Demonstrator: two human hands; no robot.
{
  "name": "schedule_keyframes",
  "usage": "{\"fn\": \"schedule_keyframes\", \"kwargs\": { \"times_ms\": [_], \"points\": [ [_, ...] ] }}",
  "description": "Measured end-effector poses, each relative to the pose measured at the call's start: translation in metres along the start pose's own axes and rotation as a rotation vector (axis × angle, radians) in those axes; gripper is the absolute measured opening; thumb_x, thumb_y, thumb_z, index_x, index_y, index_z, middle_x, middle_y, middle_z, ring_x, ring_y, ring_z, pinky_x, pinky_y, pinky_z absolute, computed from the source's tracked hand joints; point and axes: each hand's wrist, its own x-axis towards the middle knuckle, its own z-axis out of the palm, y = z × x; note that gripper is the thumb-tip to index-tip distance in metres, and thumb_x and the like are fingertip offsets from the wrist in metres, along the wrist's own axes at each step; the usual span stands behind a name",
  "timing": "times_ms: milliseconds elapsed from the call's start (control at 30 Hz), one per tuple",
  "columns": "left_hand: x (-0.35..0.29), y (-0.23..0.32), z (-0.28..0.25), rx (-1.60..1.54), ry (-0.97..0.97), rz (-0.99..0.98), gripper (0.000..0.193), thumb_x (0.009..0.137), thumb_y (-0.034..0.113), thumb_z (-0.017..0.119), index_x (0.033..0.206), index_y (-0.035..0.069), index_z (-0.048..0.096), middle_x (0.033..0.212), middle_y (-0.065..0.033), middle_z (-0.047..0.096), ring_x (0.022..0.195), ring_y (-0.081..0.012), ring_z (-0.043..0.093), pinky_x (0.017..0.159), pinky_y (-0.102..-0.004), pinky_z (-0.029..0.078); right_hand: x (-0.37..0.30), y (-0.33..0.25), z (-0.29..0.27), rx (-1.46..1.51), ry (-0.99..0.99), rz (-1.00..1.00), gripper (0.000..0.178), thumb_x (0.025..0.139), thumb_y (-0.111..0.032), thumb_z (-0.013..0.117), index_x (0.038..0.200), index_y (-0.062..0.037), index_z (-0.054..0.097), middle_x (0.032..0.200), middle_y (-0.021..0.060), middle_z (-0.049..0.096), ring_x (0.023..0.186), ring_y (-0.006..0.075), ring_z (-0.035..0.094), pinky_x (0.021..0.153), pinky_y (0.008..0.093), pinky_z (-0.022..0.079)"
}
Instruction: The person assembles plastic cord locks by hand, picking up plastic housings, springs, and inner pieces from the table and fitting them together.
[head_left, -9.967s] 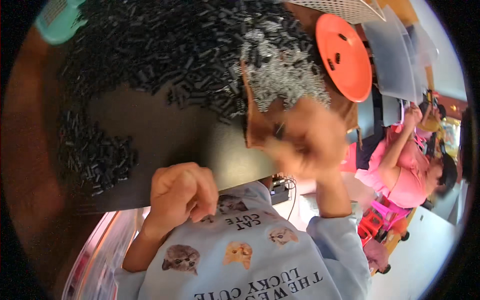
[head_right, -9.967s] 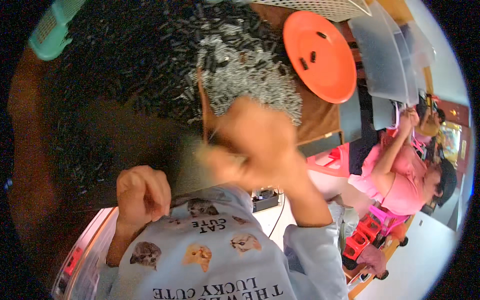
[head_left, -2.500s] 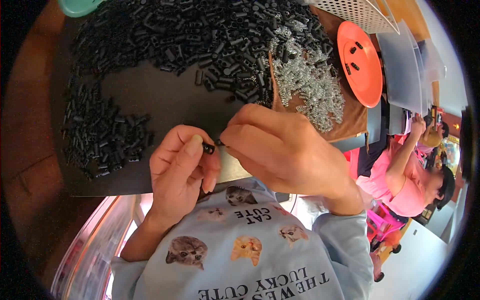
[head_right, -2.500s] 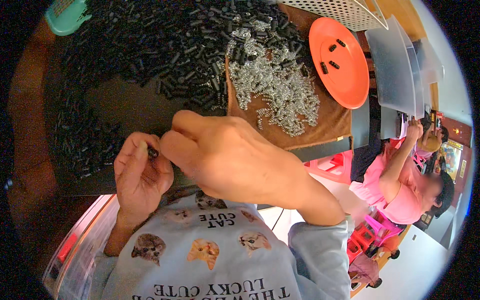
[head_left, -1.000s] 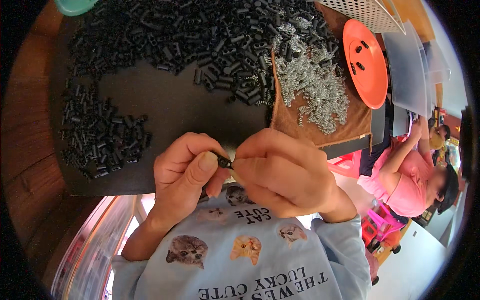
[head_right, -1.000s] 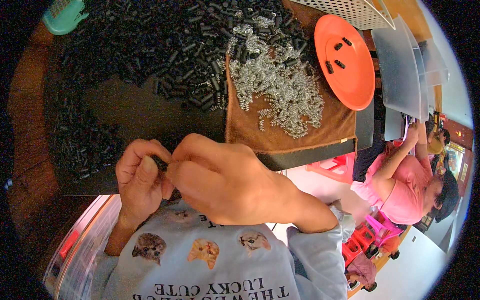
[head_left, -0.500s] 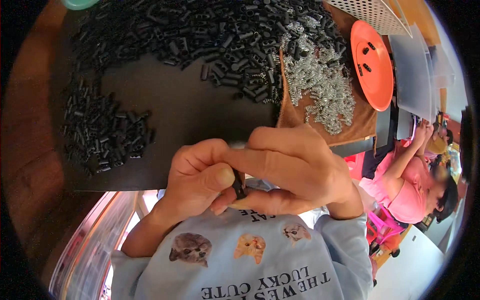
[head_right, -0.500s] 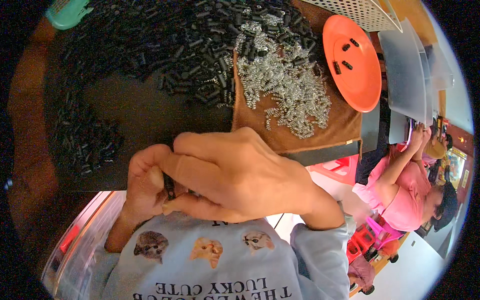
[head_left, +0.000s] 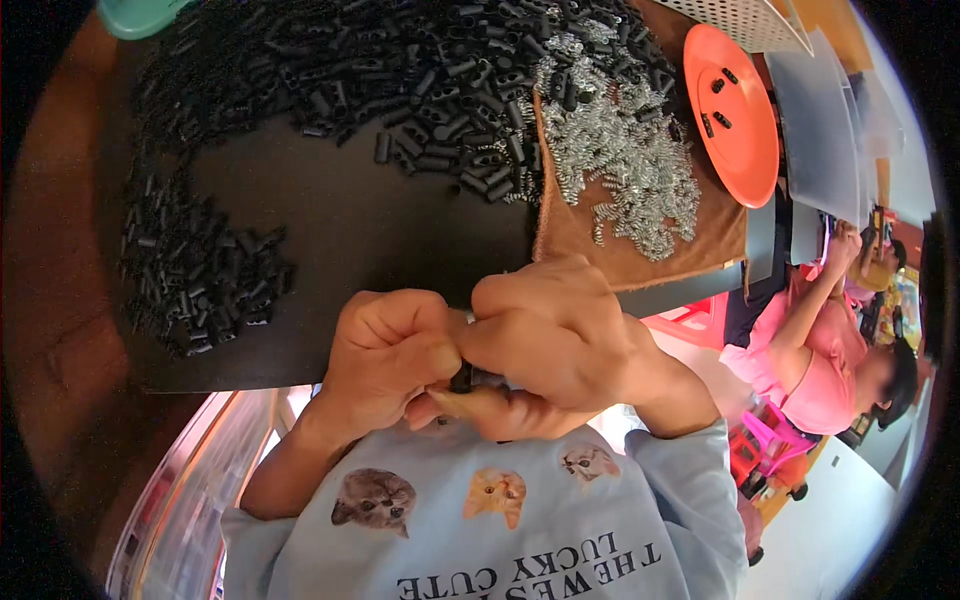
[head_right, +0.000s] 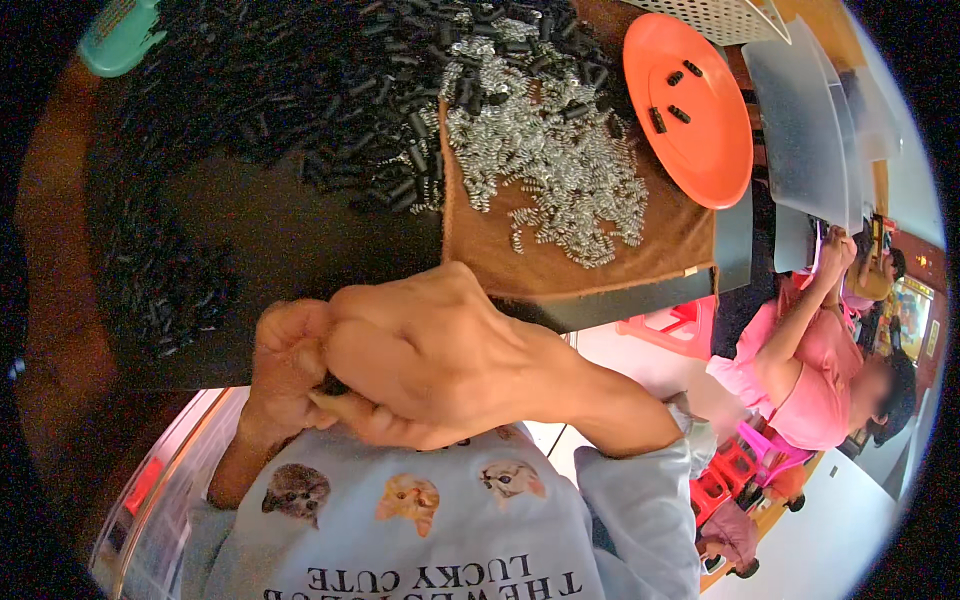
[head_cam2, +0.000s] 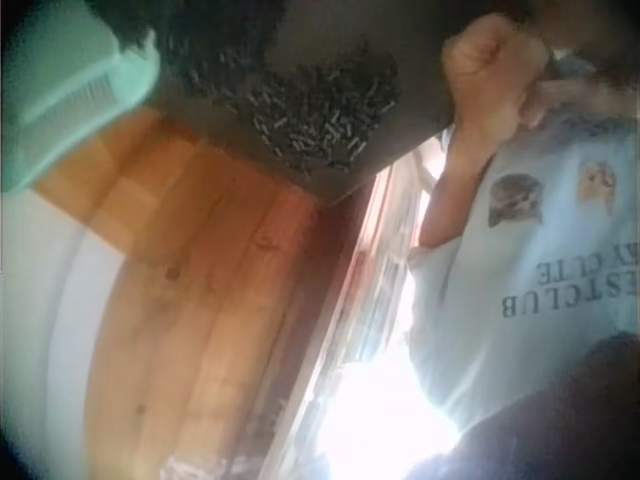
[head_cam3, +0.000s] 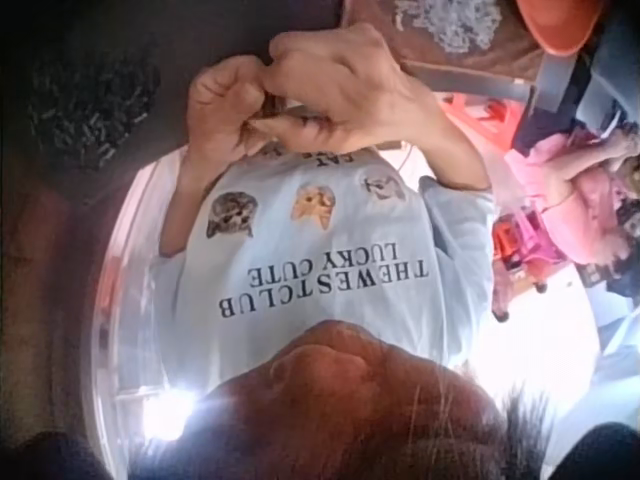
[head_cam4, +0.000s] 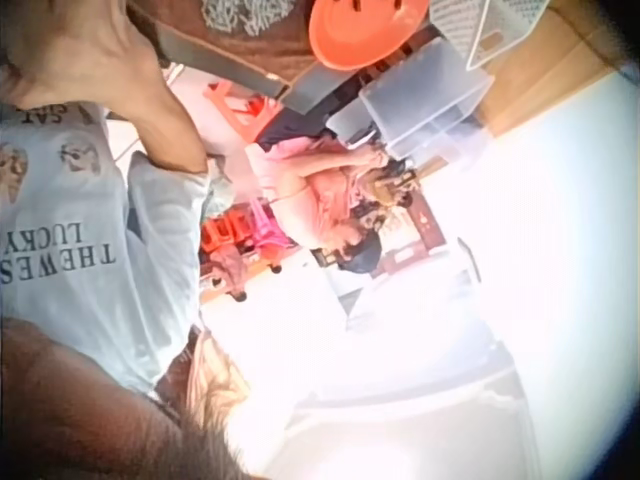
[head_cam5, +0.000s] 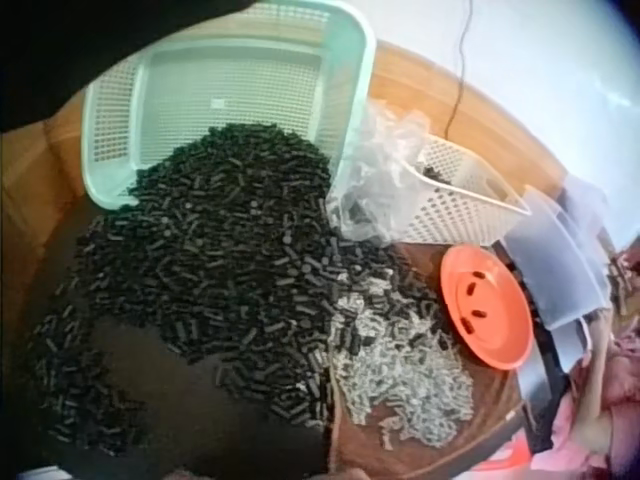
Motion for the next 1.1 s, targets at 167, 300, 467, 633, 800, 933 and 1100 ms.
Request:
{"fn": "schedule_keyframes", "kwargs": {
  "times_ms": [167,300,467,633,800,933,1100],
  "points": [
    [-0.001,0.002,0.008,0.010,0.049,0.036,0.035,0.101,0.026,0.051,0.079,-0.001,0.052,0.067,-0.0128,0.058,0.042,-0.0105,0.045,0.038,-0.0236,0.036,-0.008,0.000,-0.020,-0.155,0.003,-0.006,0.027,0.066,-0.012,0.080,0.086,0.0000,0.066,0.065,0.0075,0.053,0.047,0.0205,0.053,0.041,0.0309,0.040],
    [0.005,-0.005,-0.003,-0.111,-0.065,0.102,0.042,0.105,0.032,0.037,0.090,-0.004,0.053,0.073,-0.0155,0.059,0.048,-0.0126,0.048,0.042,-0.0238,0.040,-0.018,0.013,-0.086,-0.726,0.166,0.271,0.026,0.074,-0.017,0.079,0.089,-0.0005,0.065,0.070,0.0096,0.058,0.056,0.0203,0.057,0.051,0.0303,0.046],
    [0.000,-0.007,-0.001,-0.045,-0.027,0.104,0.042,0.106,0.031,0.035,0.090,-0.004,0.052,0.074,-0.0148,0.059,0.048,-0.0125,0.049,0.044,-0.0231,0.041,-0.039,0.042,-0.152,-1.012,0.269,0.701,0.032,0.085,-0.025,0.071,0.102,0.0016,0.067,0.077,0.0155,0.063,0.064,0.0239,0.061,0.062,0.0331,0.049],
    [-0.002,0.001,0.006,-0.030,0.039,0.069,0.036,0.105,0.027,0.037,0.092,-0.002,0.053,0.076,-0.0141,0.060,0.049,-0.0129,0.050,0.045,-0.0238,0.041,-0.038,0.045,-0.146,-0.885,0.357,0.592,0.018,0.089,-0.014,0.065,0.096,0.0025,0.065,0.077,0.0166,0.064,0.065,0.0264,0.062,0.064,0.0343,0.049],
    [-0.009,0.008,0.012,0.032,0.163,0.074,0.029,0.105,0.024,0.040,0.096,0.000,0.054,0.078,-0.0112,0.061,0.052,-0.0119,0.050,0.047,-0.0235,0.041,-0.008,0.024,-0.071,-0.553,-0.171,0.218,0.011,0.084,-0.001,0.064,0.095,-0.0002,0.063,0.082,0.0104,0.056,0.067,0.0229,0.058,0.062,0.0311,0.048],
    [-0.013,0.011,0.008,0.096,0.211,0.129,0.027,0.104,0.024,0.043,0.099,0.000,0.054,0.079,-0.0091,0.061,0.054,-0.0109,0.051,0.048,-0.0232,0.041,0.008,0.017,-0.043,-0.526,-0.247,0.296,0.018,0.079,-0.005,0.070,0.097,-0.0022,0.064,0.078,0.0089,0.052,0.061,0.0237,0.058,0.051,0.0346,0.046],
    [-0.018,0.009,0.005,0.078,0.230,0.156,0.026,0.104,0.023,0.043,0.099,0.000,0.054,0.079,-0.0090,0.060,0.054,-0.0108,0.051,0.049,-0.0236,0.041,0.022,0.022,-0.025,-0.616,-0.237,0.136,0.023,0.076,-0.010,0.073,0.095,-0.0028,0.063,0.081,0.0081,0.052,0.060,0.0242,0.058,0.050,0.0358,0.046]
  ]
}}
